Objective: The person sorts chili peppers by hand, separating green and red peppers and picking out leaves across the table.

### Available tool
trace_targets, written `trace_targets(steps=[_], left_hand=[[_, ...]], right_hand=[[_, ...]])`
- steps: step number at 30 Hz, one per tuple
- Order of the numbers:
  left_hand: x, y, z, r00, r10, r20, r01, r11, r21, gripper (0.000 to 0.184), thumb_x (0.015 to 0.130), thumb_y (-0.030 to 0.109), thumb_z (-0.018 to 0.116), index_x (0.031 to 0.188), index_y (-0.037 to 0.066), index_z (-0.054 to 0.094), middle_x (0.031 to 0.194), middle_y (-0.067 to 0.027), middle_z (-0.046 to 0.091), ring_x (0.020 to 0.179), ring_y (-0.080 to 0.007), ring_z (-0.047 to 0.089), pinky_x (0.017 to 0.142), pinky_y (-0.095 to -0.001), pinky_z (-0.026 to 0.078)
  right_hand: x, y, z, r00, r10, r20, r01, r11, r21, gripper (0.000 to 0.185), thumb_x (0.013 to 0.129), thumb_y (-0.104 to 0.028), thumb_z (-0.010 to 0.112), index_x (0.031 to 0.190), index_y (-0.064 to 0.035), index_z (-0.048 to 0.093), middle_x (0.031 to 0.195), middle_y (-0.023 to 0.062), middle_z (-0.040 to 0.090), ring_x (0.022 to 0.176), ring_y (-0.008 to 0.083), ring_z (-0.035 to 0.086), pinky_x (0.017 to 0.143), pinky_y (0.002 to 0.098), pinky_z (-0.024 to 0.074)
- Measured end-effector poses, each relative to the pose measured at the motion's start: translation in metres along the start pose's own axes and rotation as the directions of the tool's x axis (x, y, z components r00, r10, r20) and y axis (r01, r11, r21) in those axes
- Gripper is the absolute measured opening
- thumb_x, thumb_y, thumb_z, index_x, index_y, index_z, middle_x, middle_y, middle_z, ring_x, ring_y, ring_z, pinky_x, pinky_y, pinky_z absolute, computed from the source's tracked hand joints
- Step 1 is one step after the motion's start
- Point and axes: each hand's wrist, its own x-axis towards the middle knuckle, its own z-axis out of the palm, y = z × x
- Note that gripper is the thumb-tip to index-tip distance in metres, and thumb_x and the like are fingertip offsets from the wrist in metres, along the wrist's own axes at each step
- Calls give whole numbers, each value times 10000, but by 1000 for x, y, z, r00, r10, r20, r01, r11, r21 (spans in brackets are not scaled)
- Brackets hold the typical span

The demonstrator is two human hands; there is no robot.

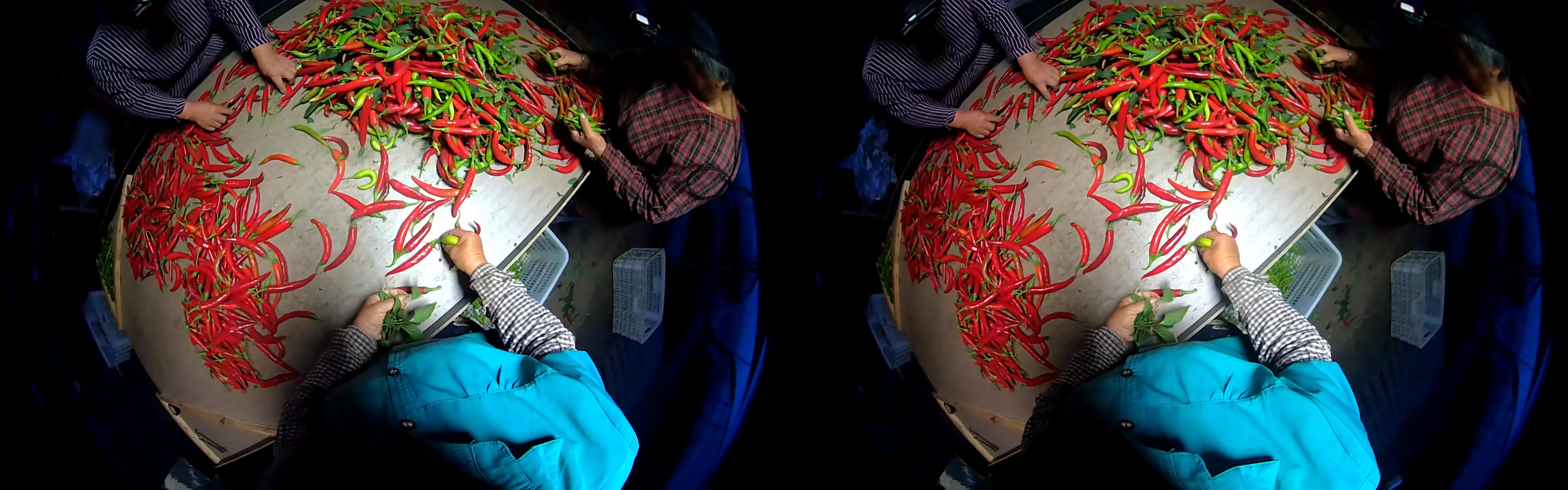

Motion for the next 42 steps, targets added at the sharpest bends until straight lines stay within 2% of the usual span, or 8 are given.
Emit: trace_targets(steps=[3,10,16,28,33,36,38,42], left_hand=[[-4,7,18,999,33,-28,-32,998,49,89,834,124,569,846,39,547,656,-13,508,517,-119,490,485,-242,434],[13,12,30,989,139,-56,-117,950,289,115,811,100,604,869,2,585,724,-36,575,628,-114,542,589,-239,463],[31,30,41,988,152,4,-131,838,530,173,801,73,593,934,-36,598,794,-57,612,706,-125,571,671,-251,480],[1,49,105,935,-19,354,-172,850,498,515,786,23,583,1272,46,412,702,38,510,594,-37,451,551,-178,393],[9,37,121,761,-6,649,-453,710,539,767,733,-7,626,1371,27,201,1308,-62,356,836,-47,476,727,-202,427],[12,21,116,706,61,706,-529,709,467,565,786,43,613,1283,-23,352,1135,-69,506,760,-42,508,644,-194,433],[9,28,100,892,-198,406,-92,799,594,269,828,102,576,1057,-29,526,838,-44,586,658,-63,523,580,-196,427],[-10,51,53,953,14,303,-99,959,266,139,853,140,493,767,34,522,614,-22,514,548,-105,497,518,-236,417]], right_hand=[[-6,-7,-10,961,205,187,-277,728,627,90,764,11,611,854,17,618,715,40,613,559,121,533,540,239,451],[-34,-27,-58,854,188,485,-516,190,835,109,776,-7,610,873,-42,572,619,-9,519,441,66,404,409,223,342],[-77,4,-146,730,20,683,-484,720,497,142,747,-77,666,836,-20,571,617,13,541,466,80,467,427,215,374],[-101,-9,-157,838,54,543,-485,533,694,172,704,-33,706,810,-20,571,636,21,554,482,83,489,437,211,381],[-97,-53,-143,851,-193,489,-134,819,557,151,709,-24,693,830,-9,605,764,9,601,693,74,546,635,213,451],[-99,-66,-131,826,-206,524,-166,800,576,298,724,-47,686,1007,-7,602,931,24,615,856,94,546,778,232,441],[-97,-65,-147,804,-73,590,-279,829,484,368,725,-54,687,1073,-10,577,959,22,615,877,100,544,798,239,436],[-105,-5,-177,802,103,589,-488,681,546,281,706,-74,713,950,-22,586,688,-2,569,478,62,474,449,197,404]])
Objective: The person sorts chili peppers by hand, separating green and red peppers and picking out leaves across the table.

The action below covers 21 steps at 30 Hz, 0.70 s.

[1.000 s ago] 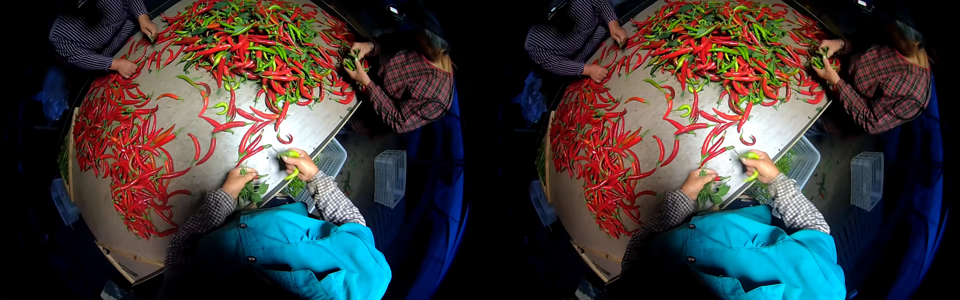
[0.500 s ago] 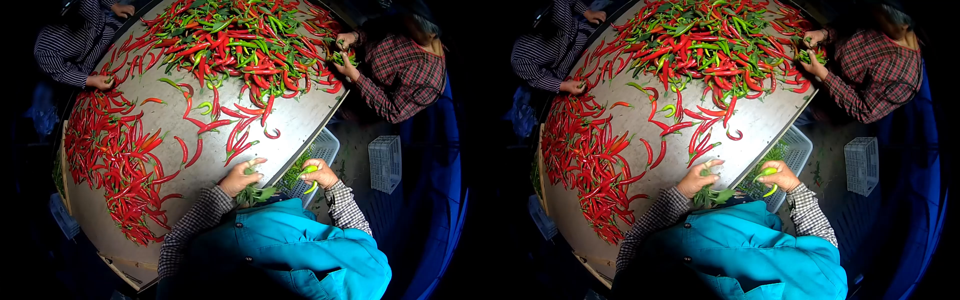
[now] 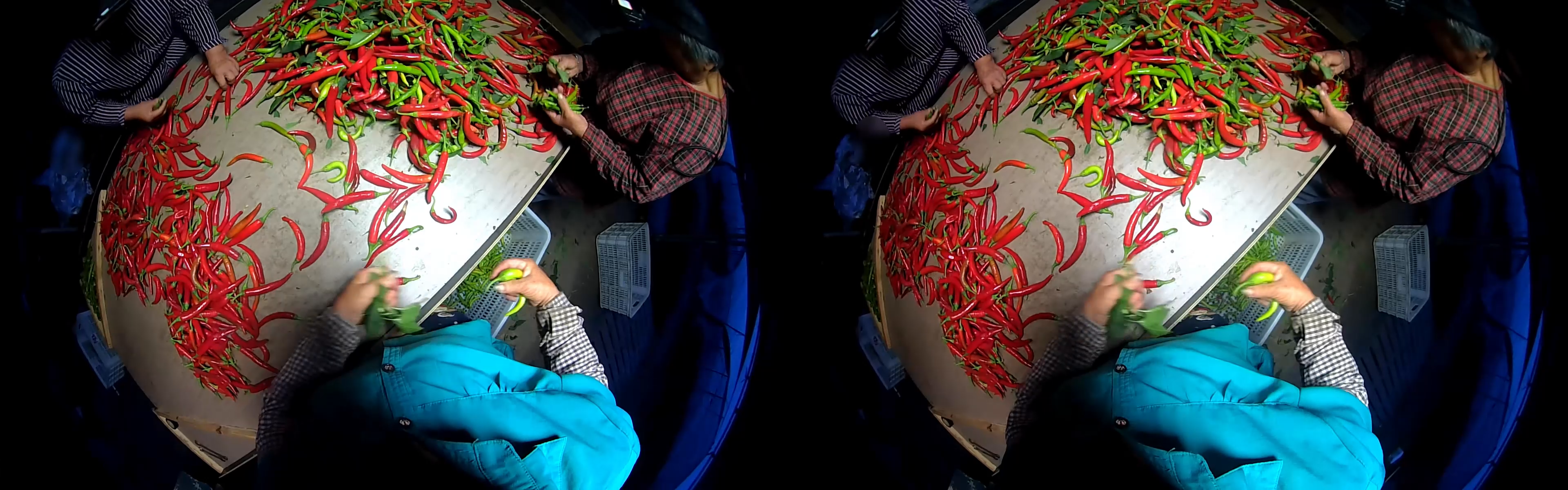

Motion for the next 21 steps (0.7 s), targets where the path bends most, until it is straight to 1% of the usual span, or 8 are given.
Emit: trace_targets(steps=[1,4,7,8,12,14,16,21], left_hand=[[-12,3,-13,1000,21,-1,-21,984,-175,147,858,145,481,752,45,503,610,-27,507,550,-110,496,513,-243,414],[-46,12,-40,973,-7,-232,11,1000,16,197,875,195,469,744,54,508,594,-24,501,546,-107,487,513,-240,406],[-59,-3,-41,932,-158,-325,224,959,174,238,871,220,467,701,58,505,597,-26,495,507,-110,465,482,-236,394],[-53,-22,-51,920,-235,-315,287,949,130,184,848,196,521,768,35,559,637,-27,541,574,-94,500,535,-220,406],[-15,-69,-36,919,-240,-314,282,954,98,191,831,163,527,862,-8,605,734,-50,592,643,-116,531,573,-254,430],[6,-74,-32,910,-305,-282,329,943,41,183,827,132,516,880,-15,611,790,-67,611,659,-129,534,594,-273,443],[27,-85,-37,900,-275,-337,292,956,1,184,826,107,501,919,-8,611,841,-92,620,657,-143,540,603,-271,453],[21,-64,-76,810,-219,-543,-2,926,-377,236,868,234,500,998,60,592,649,-40,533,577,-159,526,506,-307,462]], right_hand=[[-2,16,-15,995,39,-88,-40,999,-18,270,704,-87,719,927,-24,580,666,-6,560,477,60,473,444,197,403],[5,77,-62,963,151,-222,-187,971,-149,337,695,-121,736,959,-13,557,766,43,575,644,123,549,572,236,459],[13,107,-74,821,-340,-459,-87,719,-689,489,673,-205,752,1050,13,529,1143,154,492,1099,277,453,854,343,416],[25,111,-82,690,-613,-385,52,573,-818,388,697,-153,714,1010,4,546,1073,154,532,1010,273,511,819,321,434],[71,31,-21,721,-530,-446,233,792,-565,232,709,-45,632,926,9,568,913,156,559,858,255,560,764,302,449],[105,0,16,737,-595,-320,228,666,-710,294,722,-90,642,981,15,550,943,170,542,883,278,542,773,326,442],[155,-4,26,517,-831,-204,327,412,-851,438,732,-171,660,1093,13,493,1007,190,517,928,310,513,805,348,422],[220,-26,37,569,-697,-436,32,549,-835,532,731,-258,683,1178,-77,459,954,194,486,848,321,520,749,377,436]])
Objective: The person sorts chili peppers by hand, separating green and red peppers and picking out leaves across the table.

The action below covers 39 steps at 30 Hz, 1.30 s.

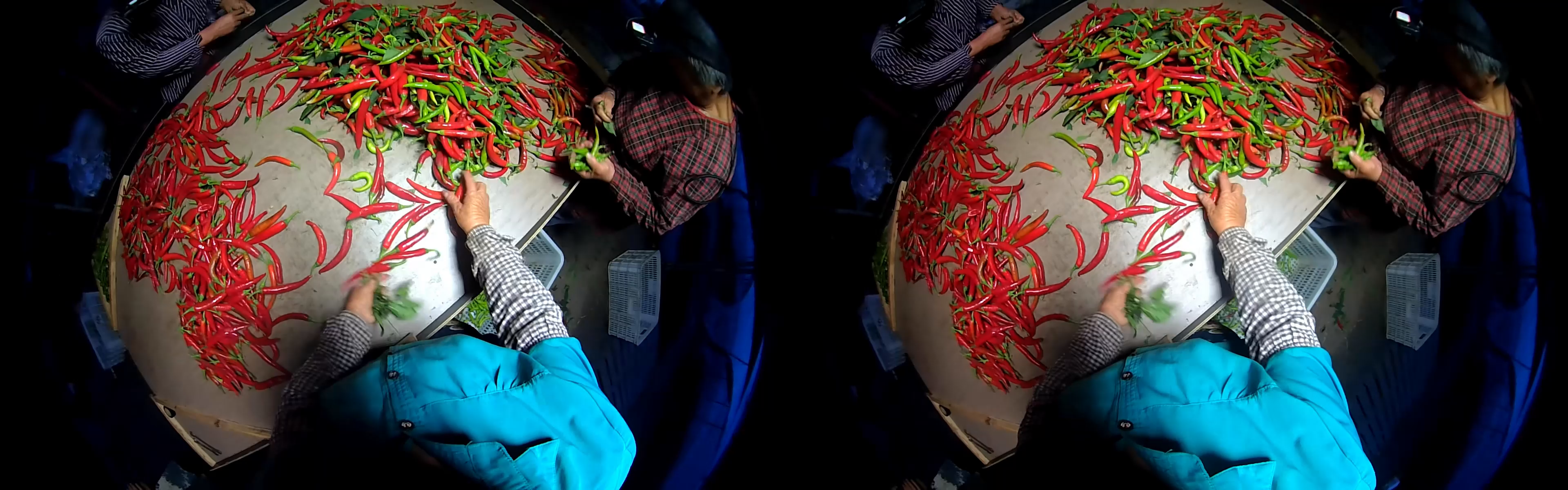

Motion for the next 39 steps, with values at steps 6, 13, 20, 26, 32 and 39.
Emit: trace_targets(steps=[6,13,20,26,32,39], left_hand=[[-18,29,-69,962,178,-209,-213,964,-159,212,856,275,512,900,78,573,657,-2,518,519,-128,488,447,-279,416],[-43,24,-75,978,196,-74,-203,974,-99,202,850,270,512,856,72,552,658,8,513,525,-125,492,454,-254,406],[-46,24,-98,932,306,-192,-324,944,-67,222,838,238,518,813,20,556,650,-18,517,568,-125,493,511,-237,393],[-54,30,-81,889,316,-331,-312,948,67,227,825,216,535,814,-6,582,633,-42,543,535,-133,502,489,-251,403],[-36,23,-99,869,389,-306,-378,921,99,207,800,202,561,756,3,597,620,-48,554,536,-133,516,495,-255,419],[-37,22,-97,862,378,-337,-374,924,78,189,790,194,568,750,13,602,629,-46,561,540,-140,517,506,-267,423]], right_hand=[[-31,-17,-1,979,-169,112,180,979,-96,394,731,-169,645,1099,-101,519,886,188,487,807,360,517,700,406,444],[-77,-47,11,845,-378,378,322,925,205,426,708,-41,609,1114,-141,530,965,188,458,836,351,513,739,391,452],[-47,-36,-5,733,-612,297,446,763,468,220,709,-31,560,926,-28,593,923,150,585,873,316,564,779,367,466],[49,-1,-6,917,-331,222,379,897,-226,339,698,22,484,1028,-46,520,1038,172,521,898,337,563,735,408,475],[68,0,-2,863,-279,420,443,817,-368,336,721,-28,526,1046,-113,524,1038,131,488,867,317,572,695,421,480],[10,-40,-31,760,-447,472,501,865,12,199,742,-142,610,852,-32,486,825,171,530,809,340,516,714,404,419]])
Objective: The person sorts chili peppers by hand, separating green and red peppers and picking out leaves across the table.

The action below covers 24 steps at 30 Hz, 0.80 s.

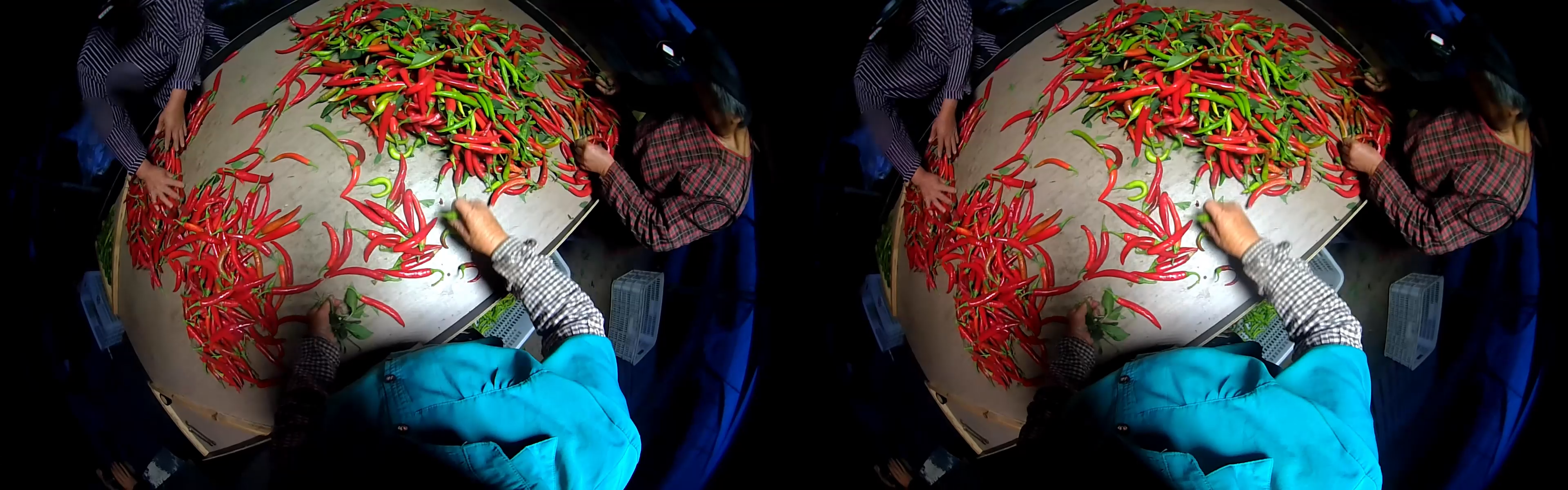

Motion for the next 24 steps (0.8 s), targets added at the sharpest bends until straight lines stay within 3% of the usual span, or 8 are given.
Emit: trace_targets(steps=[2,8,12,13,14,15,20,24], left_hand=[[-3,3,3,1000,-17,-2,17,1000,-15,179,787,190,572,745,18,602,638,-44,563,543,-147,518,514,-274,423],[6,-6,-5,1000,-16,25,17,999,-34,168,782,186,601,736,25,600,661,-38,568,581,-144,524,543,-275,427],[11,-10,-7,999,-8,35,10,998,-55,158,790,175,598,729,29,598,663,-39,570,580,-140,522,543,-274,428],[11,-11,-7,999,-9,31,10,998,-62,158,790,175,598,729,29,598,663,-39,570,580,-140,522,543,-274,428],[10,-9,-4,1000,-1,17,2,998,-60,168,790,187,601,738,28,592,629,-36,548,539,-135,505,502,-263,412],[10,-9,-2,1000,9,4,-9,998,-59,180,790,200,605,746,27,585,596,-33,527,498,-131,488,462,-253,397],[7,-9,-2,1000,12,17,-11,998,-57,145,801,180,592,740,49,580,606,-31,530,502,-122,487,466,-248,399],[-21,8,30,985,54,167,-26,986,-165,88,839,140,560,814,55,552,657,-23,527,519,-98,476,464,-233,393]], right_hand=[[-15,12,29,984,-169,-49,169,986,-6,178,735,-121,592,868,-46,500,844,157,529,814,336,510,723,405,414],[-25,18,45,998,-24,60,25,1000,-14,321,675,16,551,989,-26,493,951,187,510,901,360,488,807,394,414],[-8,28,34,998,-67,-11,67,935,349,306,769,29,524,1066,-23,476,926,170,551,844,305,550,757,359,468],[-3,24,29,982,134,133,-188,682,707,265,797,29,507,1055,-24,480,911,138,552,791,263,560,698,337,491],[3,16,23,907,247,342,-401,256,879,226,825,29,491,1043,-26,485,896,105,552,738,220,569,640,315,514],[9,3,8,904,248,347,-375,73,924,196,851,17,479,1041,-29,484,884,66,548,683,162,567,562,276,526],[27,-4,1,964,102,245,-209,-277,938,144,849,-17,495,992,-14,485,907,94,580,774,194,586,637,314,520],[18,-21,11,968,-3,250,-239,-304,922,167,830,-4,520,993,-17,487,901,92,582,788,184,581,668,318,513]])
